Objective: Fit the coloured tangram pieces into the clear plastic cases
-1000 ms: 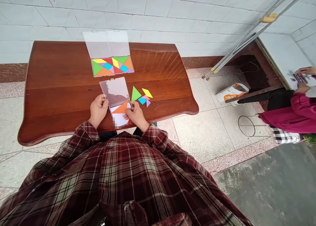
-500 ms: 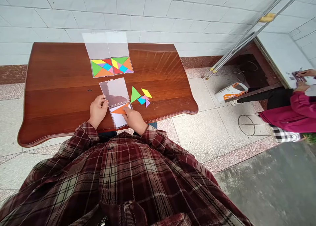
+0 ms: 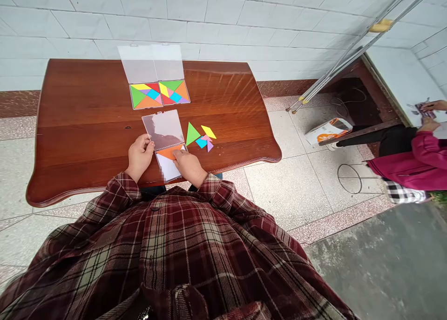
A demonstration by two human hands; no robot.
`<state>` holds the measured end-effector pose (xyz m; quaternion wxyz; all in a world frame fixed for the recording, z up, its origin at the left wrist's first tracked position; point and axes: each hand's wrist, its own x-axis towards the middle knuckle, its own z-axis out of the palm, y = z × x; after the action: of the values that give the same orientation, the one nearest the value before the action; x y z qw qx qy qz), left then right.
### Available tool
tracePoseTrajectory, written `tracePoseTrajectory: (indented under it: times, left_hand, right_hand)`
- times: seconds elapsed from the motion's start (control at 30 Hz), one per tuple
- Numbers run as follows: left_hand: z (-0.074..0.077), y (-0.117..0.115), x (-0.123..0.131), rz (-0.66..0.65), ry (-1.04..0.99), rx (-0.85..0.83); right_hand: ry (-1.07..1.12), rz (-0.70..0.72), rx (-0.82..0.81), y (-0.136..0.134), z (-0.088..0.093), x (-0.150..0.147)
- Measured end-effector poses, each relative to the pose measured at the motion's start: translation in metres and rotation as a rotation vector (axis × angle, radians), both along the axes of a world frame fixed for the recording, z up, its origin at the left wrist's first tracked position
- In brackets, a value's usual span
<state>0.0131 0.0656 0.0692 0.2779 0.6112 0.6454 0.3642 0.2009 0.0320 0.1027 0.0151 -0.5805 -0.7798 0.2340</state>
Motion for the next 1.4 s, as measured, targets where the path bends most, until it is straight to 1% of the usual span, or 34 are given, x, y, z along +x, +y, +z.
tracePoseTrajectory:
  times: [0.17, 0.4, 0.5, 0.63, 0.73, 0.8, 0.9, 1.07, 1.3, 1.4]
  left_hand:
    - [0.000, 0.000, -0.001, 0.001, 0.008, -0.015]
    - [-0.006, 0.002, -0.002, -0.007, 0.005, 0.007]
    - [-0.009, 0.004, -0.004, -0.012, -0.002, 0.014]
    - [-0.014, 0.006, -0.005, -0.013, -0.018, 0.022]
    - [-0.016, 0.006, -0.005, -0.009, -0.014, 0.023]
    - [-0.014, 0.006, -0.006, -0.005, -0.012, 0.022]
    - [-0.011, 0.005, -0.006, -0.008, -0.014, 0.020]
    - [-0.006, 0.002, -0.005, -0.005, -0.001, 0.012]
    - [-0.008, 0.001, -0.005, 0.010, -0.006, 0.017]
    - [-0.009, 0.001, -0.006, 0.008, -0.013, 0.019]
  right_hand:
    - [-0.012, 0.006, 0.002, 0.000, -0.002, 0.001]
    - [0.025, 0.013, 0.006, -0.001, 0.003, 0.001]
    - [0.092, -0.067, 0.061, 0.006, 0.003, 0.018]
    - [0.104, -0.277, 0.181, 0.025, 0.003, 0.054]
    - [0.083, -0.355, 0.179, 0.040, 0.005, 0.070]
    - [0.072, -0.351, 0.152, 0.050, 0.007, 0.069]
    - [0.017, -0.353, 0.110, 0.063, 0.010, 0.056]
    - [-0.084, -0.382, 0.018, 0.076, 0.011, 0.039]
    - [-0.066, -0.452, -0.102, 0.084, 0.017, 0.043]
    - [-0.051, -0.451, -0.120, 0.090, 0.017, 0.045]
